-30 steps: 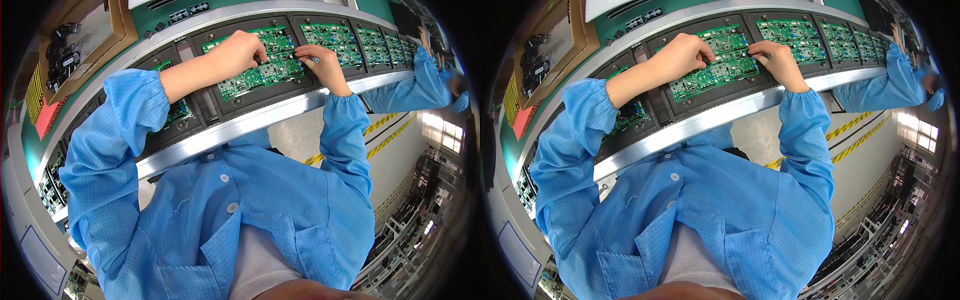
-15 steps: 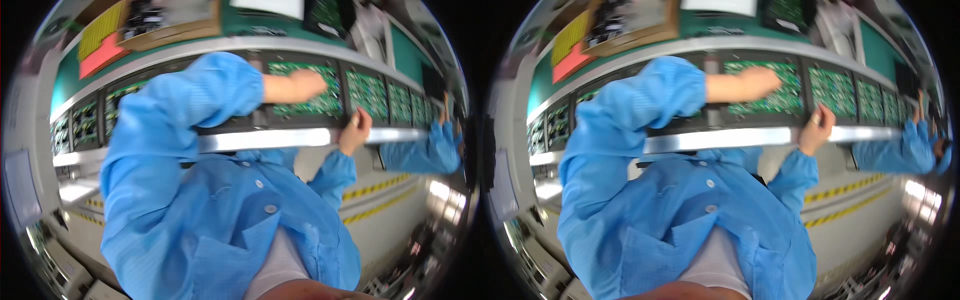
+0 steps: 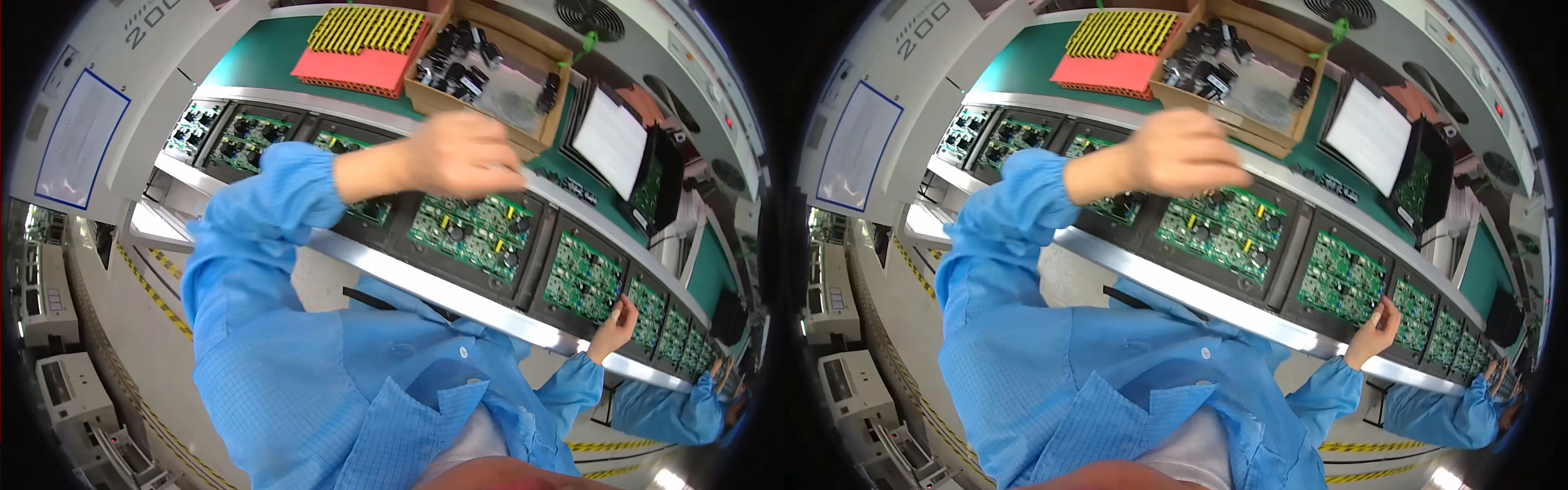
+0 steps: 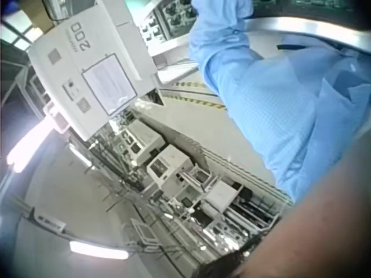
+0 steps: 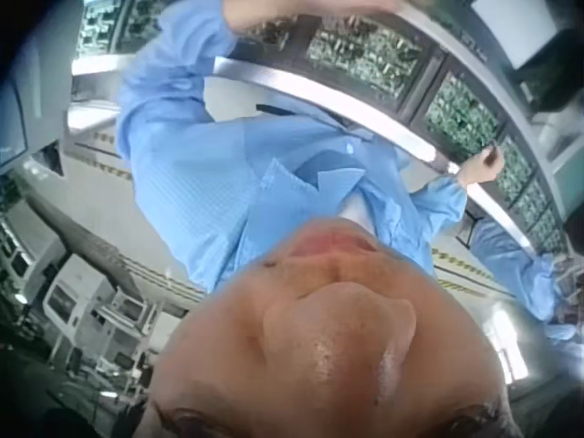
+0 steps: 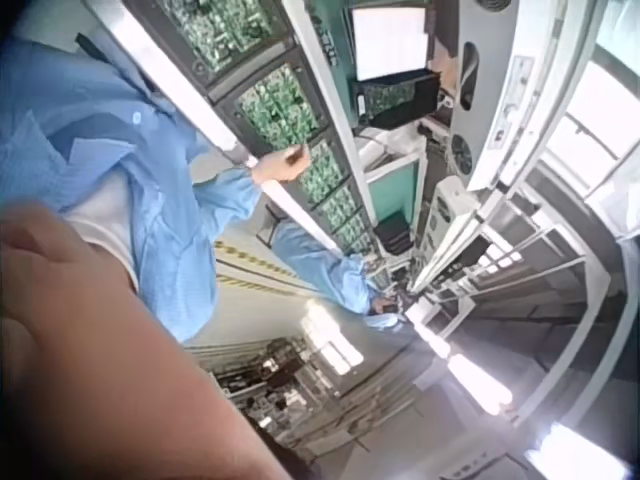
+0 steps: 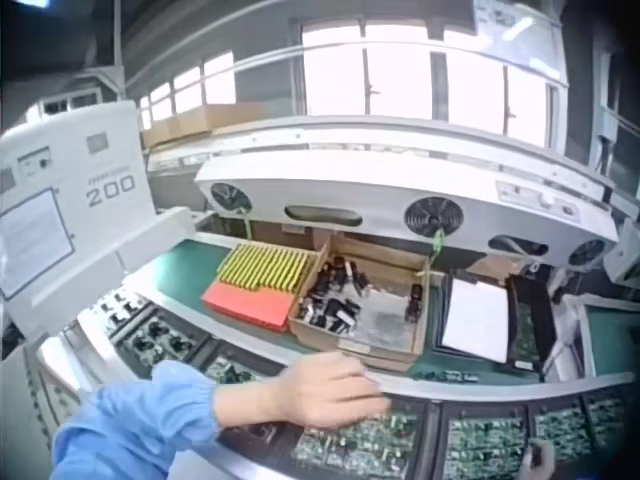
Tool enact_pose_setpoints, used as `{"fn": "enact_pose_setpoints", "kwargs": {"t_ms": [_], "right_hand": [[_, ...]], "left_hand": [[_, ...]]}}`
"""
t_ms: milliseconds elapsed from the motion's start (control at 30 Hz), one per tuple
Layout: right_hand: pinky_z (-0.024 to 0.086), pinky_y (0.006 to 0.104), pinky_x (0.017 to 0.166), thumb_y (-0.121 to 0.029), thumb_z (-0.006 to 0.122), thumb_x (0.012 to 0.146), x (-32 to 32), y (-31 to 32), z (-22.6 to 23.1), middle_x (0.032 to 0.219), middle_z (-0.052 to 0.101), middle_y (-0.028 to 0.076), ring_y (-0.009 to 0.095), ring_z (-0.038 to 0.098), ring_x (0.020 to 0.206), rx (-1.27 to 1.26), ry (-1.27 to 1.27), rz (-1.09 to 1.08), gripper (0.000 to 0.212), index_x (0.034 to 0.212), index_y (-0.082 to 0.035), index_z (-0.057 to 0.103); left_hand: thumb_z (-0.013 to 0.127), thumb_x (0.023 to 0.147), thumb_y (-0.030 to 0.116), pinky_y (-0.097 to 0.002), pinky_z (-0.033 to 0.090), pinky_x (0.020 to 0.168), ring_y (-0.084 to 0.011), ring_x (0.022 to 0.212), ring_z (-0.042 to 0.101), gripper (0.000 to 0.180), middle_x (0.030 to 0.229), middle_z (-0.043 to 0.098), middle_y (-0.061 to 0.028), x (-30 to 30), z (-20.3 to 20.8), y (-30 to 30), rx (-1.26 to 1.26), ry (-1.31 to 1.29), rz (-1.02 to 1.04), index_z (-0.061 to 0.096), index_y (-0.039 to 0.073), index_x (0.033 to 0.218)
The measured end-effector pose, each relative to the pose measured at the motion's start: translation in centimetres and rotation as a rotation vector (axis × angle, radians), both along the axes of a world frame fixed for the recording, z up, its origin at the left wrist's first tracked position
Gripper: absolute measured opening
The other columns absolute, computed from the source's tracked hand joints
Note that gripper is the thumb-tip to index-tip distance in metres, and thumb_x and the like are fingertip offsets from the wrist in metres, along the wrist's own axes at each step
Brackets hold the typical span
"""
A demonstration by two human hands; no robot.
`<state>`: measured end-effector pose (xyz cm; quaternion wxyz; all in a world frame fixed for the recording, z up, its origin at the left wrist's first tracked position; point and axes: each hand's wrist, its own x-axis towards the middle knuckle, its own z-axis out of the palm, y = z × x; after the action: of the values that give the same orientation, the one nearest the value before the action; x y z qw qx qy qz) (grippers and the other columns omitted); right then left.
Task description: The recorder is manually placing electronic components into designated slots on several printed circuit boards as they move along an assembly line.
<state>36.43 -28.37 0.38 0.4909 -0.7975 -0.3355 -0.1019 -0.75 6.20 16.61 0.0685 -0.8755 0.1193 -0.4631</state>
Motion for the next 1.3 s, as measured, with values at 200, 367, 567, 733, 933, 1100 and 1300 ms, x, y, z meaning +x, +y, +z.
{"fn": "enact_pose_setpoints", "kwargs": {"t_ms": [200, 367, 567, 733, 933, 1100, 1300], "right_hand": [[0.050, 0.0270, 0.084, 0.002, 0.064, 0.095, -10.0, 15.4, 10.1, 0.101, 0.067, 0.007, 0.016, 0.064, 0.092, -0.029, 0.029, 0.607, 0.011, 0.103, 0.000, 0.070], [0.052, 0.0322, 0.080, -0.007, 0.068, 0.092, -23.7, 29.8, 14.8, 0.100, 0.068, 0.010, 0.020, 0.064, 0.090, -0.099, -0.019, 1.364, 0.015, 0.106, -0.001, 0.070], [0.055, 0.0427, 0.084, -0.008, 0.071, 0.090, -37.6, 46.7, 9.7, 0.106, 0.068, 0.017, 0.034, 0.069, 0.093, -0.010, -0.208, 1.398, 0.031, 0.119, -0.002, 0.064], [0.054, 0.0465, 0.088, -0.011, 0.071, 0.086, -39.3, 56.2, 6.5, 0.114, 0.062, 0.014, 0.036, 0.065, 0.102, 0.101, -0.419, 0.898, 0.030, 0.115, -0.004, 0.064], [0.061, 0.0349, 0.070, -0.006, 0.060, 0.085, -39.0, 59.2, 3.2, 0.102, 0.057, 0.013, 0.026, 0.067, 0.093, 0.006, -0.771, 0.710, 0.010, 0.094, -0.002, 0.063], [0.059, 0.0430, 0.082, -0.001, 0.062, 0.085, -38.9, 59.5, 4.5, 0.107, 0.056, 0.018, 0.035, 0.066, 0.097, -0.076, -0.558, 0.817, 0.012, 0.096, 0.003, 0.061], [0.051, 0.0477, 0.087, -0.003, 0.078, 0.078, -37.8, 55.2, 7.6, 0.104, 0.059, 0.020, 0.041, 0.062, 0.101, 0.271, -0.035, 1.049, 0.024, 0.099, 0.001, 0.066]], "left_hand": [[0.068, 0.083, 0.004, -0.0418, 0.052, 0.086, -0.0303, 0.097, 0.063, 0.022, 0.100, 0.070, -0.0090, -12.8, -4.5, 16.5, -0.240, -0.070, 0.615, 0.074, 0.009, 0.103], [0.067, 0.089, 0.011, -0.0443, 0.049, 0.093, -0.0329, 0.105, 0.059, 0.021, 0.108, 0.067, -0.0100, -17.0, -9.1, 26.0, -0.401, -0.113, 0.872, 0.072, 0.010, 0.109], [0.072, 0.089, 0.020, -0.0473, 0.049, 0.088, -0.0349, 0.103, 0.060, 0.021, 0.104, 0.066, -0.0107, -17.8, -12.8, 29.5, -0.464, -0.076, 0.978, 0.072, 0.012, 0.108], [0.073, 0.088, 0.016, -0.0450, 0.050, 0.082, -0.0326, 0.093, 0.061, 0.015, 0.093, 0.065, -0.0096, -16.5, -12.5, 29.1, -0.370, -0.132, 0.855, 0.074, 0.011, 0.102], [0.076, 0.084, 0.010, -0.0433, 0.051, 0.086, -0.0321, 0.098, 0.063, 0.020, 0.100, 0.067, -0.0103, -17.7, -12.9, 28.1, -0.425, -0.109, 0.770, 0.075, 0.009, 0.105], [0.080, 0.081, 0.011, -0.0427, 0.050, 0.090, -0.0317, 0.102, 0.062, 0.028, 0.104, 0.066, -0.0104, -17.8, -12.8, 28.6, -0.432, -0.082, 0.755, 0.075, 0.010, 0.108], [0.080, 0.075, 0.007, -0.0425, 0.050, 0.092, -0.0323, 0.106, 0.061, 0.036, 0.106, 0.068, -0.0110, -18.0, -12.5, 29.8, -0.452, -0.012, 0.767, 0.076, 0.010, 0.111]]}}
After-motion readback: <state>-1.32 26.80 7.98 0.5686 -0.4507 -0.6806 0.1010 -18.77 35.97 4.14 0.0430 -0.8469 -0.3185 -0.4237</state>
